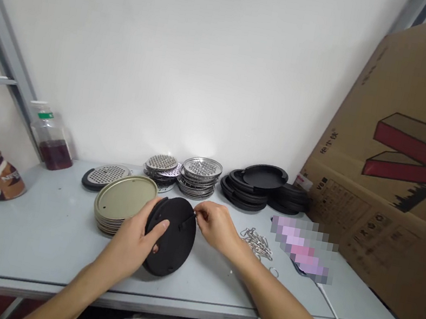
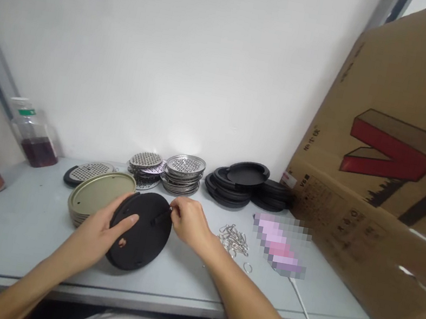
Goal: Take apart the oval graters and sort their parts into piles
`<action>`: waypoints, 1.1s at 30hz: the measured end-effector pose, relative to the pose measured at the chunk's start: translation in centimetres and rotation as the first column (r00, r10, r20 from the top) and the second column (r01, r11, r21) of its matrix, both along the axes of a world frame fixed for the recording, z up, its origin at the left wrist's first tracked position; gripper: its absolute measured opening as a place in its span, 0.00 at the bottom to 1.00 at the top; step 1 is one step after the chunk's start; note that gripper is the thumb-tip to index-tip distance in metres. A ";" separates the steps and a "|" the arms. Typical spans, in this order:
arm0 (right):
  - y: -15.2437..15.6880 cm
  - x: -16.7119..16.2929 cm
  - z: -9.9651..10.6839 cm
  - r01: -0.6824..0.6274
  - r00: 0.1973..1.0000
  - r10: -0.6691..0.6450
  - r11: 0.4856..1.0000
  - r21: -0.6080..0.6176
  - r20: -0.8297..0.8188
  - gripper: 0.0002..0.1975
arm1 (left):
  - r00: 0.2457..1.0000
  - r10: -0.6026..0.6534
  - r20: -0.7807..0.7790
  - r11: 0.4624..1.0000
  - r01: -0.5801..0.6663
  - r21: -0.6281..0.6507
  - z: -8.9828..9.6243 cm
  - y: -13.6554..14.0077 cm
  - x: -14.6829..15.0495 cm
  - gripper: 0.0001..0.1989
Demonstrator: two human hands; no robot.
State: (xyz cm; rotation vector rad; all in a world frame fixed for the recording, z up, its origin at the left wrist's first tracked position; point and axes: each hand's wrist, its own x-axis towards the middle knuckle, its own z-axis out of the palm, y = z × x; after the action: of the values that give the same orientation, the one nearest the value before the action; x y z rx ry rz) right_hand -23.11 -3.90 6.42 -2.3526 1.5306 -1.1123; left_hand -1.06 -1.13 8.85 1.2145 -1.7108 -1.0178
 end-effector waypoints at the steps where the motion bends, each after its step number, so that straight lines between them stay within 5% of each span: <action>1: 0.0 0.1 -0.1 0.002 1.000 -0.003 0.999 -0.034 -0.016 0.12 | 1.000 -0.006 -0.007 1.000 0.006 -0.001 -0.1 0.0 0.0 0.28; 11: -0.3 0.5 -1.6 0.066 0.996 -0.079 0.958 -0.279 -0.036 0.10 | 1.000 0.012 0.020 0.999 -0.011 -0.039 0.0 0.3 -0.8 0.27; 16: 0.0 0.4 -1.4 -0.015 0.997 -0.024 0.857 -0.516 -0.070 0.11 | 0.998 0.039 0.054 0.992 -0.032 -0.123 1.0 1.4 -0.9 0.24; 26: 2.0 0.3 0.7 0.078 0.997 -0.057 0.708 -0.701 0.054 0.16 | 0.994 0.056 0.093 0.938 -0.020 -0.345 1.9 4.6 -1.1 0.25; 29: 3.2 0.4 2.8 0.262 0.963 -0.125 0.637 -0.725 0.238 0.13 | 0.992 0.006 0.129 0.951 0.034 -0.309 1.1 4.9 -1.9 0.24; 31: 3.7 0.5 4.5 0.498 0.837 -0.125 0.579 -0.646 0.533 0.10 | 0.995 -0.019 0.101 0.945 0.051 -0.322 0.8 4.9 -2.1 0.23; 33: 3.7 0.4 5.5 0.599 0.700 -0.058 0.589 -0.541 0.712 0.10 | 0.998 0.041 0.037 0.913 -0.022 -0.408 1.0 4.7 -1.9 0.25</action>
State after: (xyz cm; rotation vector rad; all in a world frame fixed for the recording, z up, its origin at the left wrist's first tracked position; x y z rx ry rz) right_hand -22.68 -0.21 11.91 -1.5763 1.4263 -2.7619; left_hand -2.95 3.62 9.88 0.9919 -1.8183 -0.5741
